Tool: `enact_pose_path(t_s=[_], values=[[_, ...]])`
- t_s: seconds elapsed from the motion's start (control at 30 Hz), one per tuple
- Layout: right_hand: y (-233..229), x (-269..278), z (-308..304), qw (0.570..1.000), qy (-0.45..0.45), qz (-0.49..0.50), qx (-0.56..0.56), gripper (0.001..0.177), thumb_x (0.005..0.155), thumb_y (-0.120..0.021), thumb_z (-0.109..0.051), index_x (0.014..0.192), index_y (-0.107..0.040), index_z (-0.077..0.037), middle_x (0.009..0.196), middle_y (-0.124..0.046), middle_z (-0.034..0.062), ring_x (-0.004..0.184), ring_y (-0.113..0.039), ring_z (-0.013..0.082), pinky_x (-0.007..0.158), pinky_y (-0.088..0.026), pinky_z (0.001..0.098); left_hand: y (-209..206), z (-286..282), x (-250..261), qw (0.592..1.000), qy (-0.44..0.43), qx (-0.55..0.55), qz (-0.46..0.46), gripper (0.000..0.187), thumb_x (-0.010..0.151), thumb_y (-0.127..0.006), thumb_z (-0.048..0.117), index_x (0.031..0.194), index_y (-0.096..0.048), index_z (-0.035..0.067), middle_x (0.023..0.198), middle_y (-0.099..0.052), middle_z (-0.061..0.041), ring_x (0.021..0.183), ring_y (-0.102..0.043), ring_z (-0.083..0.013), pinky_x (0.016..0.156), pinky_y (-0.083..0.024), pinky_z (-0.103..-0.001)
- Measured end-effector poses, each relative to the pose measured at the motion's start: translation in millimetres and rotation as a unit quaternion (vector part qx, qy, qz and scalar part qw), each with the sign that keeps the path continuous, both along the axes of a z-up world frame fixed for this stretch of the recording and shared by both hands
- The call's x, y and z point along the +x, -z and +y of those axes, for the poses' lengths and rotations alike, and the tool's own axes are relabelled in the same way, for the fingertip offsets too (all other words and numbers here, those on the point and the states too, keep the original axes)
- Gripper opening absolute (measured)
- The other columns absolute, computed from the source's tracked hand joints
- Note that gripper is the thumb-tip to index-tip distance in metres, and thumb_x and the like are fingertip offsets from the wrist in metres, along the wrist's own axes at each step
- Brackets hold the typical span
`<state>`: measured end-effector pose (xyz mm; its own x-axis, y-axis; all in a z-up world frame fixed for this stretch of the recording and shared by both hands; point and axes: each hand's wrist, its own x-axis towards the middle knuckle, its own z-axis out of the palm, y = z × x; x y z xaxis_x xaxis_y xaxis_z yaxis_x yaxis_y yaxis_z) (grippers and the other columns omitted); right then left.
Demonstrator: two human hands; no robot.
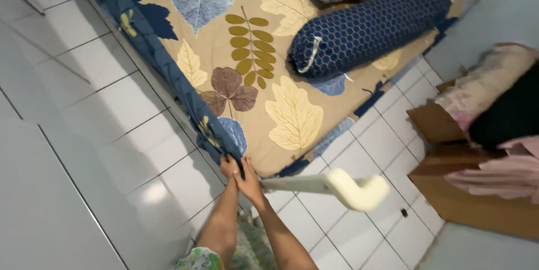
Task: The person tucks a patterned bedsheet around a mattress, then places several pillows and a banana-shaped cushion on the bed. The person arranges the items neatly along the head of the bed.
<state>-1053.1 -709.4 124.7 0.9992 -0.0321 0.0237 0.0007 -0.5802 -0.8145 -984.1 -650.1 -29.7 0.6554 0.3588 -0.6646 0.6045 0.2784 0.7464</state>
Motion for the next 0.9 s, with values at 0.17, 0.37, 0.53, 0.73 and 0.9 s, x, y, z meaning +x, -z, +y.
enact_pose_path(t_s=[0.17,0.37,0.53,0.73,0.9], values=[[-39.5,-66.2,-16.1,0.962,-0.010,0.204,0.180,0.058,0.099,-0.060,-0.043,0.141,-0.057,-0.004,0.145,-0.061,0.0209,0.136,-0.058,0.0327,0.112,-0.043,0.0404,10.8,-9.5,-52.6,0.965,0.066,-0.203,0.155,0.065,0.103,-0.042,0.067,0.115,-0.062,0.006,0.096,-0.064,-0.013,0.085,-0.057,-0.0316,0.074,-0.044,-0.046],[-79.6,-124.5,-71.5,0.950,0.072,0.274,0.132,0.046,0.097,-0.065,-0.032,0.134,-0.067,-0.006,0.127,-0.072,0.0114,0.119,-0.068,0.0251,0.102,-0.050,0.0339,-35.8,-31.1,-79.9,0.965,-0.077,-0.222,0.120,0.053,0.101,-0.045,0.068,0.105,-0.064,0.019,0.084,-0.056,-0.001,0.075,-0.050,-0.0185,0.061,-0.043,-0.036],[-114.9,-145.2,-130.9,0.867,0.247,0.270,0.337,0.037,0.096,-0.067,-0.022,0.129,-0.068,-0.004,0.117,-0.075,0.0089,0.109,-0.070,0.0216,0.093,-0.053,0.0350,-130.1,-67.7,-148.5,0.987,0.038,-0.106,0.113,0.046,0.101,-0.045,0.058,0.112,-0.062,0.017,0.099,-0.062,-0.003,0.089,-0.058,-0.0208,0.075,-0.049,-0.039],[-155.5,-130.4,-240.5,0.819,0.322,0.163,0.446,0.031,0.097,-0.060,-0.010,0.127,-0.067,-0.001,0.112,-0.077,0.0116,0.102,-0.072,0.0195,0.089,-0.056,0.0305,-258.4,-222.9,-192.8,0.864,0.375,-0.279,0.187,0.042,0.100,-0.043,0.050,0.120,-0.062,0.018,0.114,-0.065,-0.005,0.103,-0.062,-0.0239,0.091,-0.051,-0.044],[-187.4,-118.5,-382.7,0.810,0.332,0.062,0.479,0.033,0.098,-0.060,-0.009,0.128,-0.064,0.006,0.113,-0.073,0.0156,0.103,-0.071,0.0226,0.085,-0.059,0.0290,-318.2,-366.8,-148.1,0.886,0.397,-0.241,0.018,0.036,0.099,-0.049,0.043,0.116,-0.065,0.016,0.104,-0.071,-0.001,0.092,-0.066,-0.0176,0.079,-0.050,-0.036]])
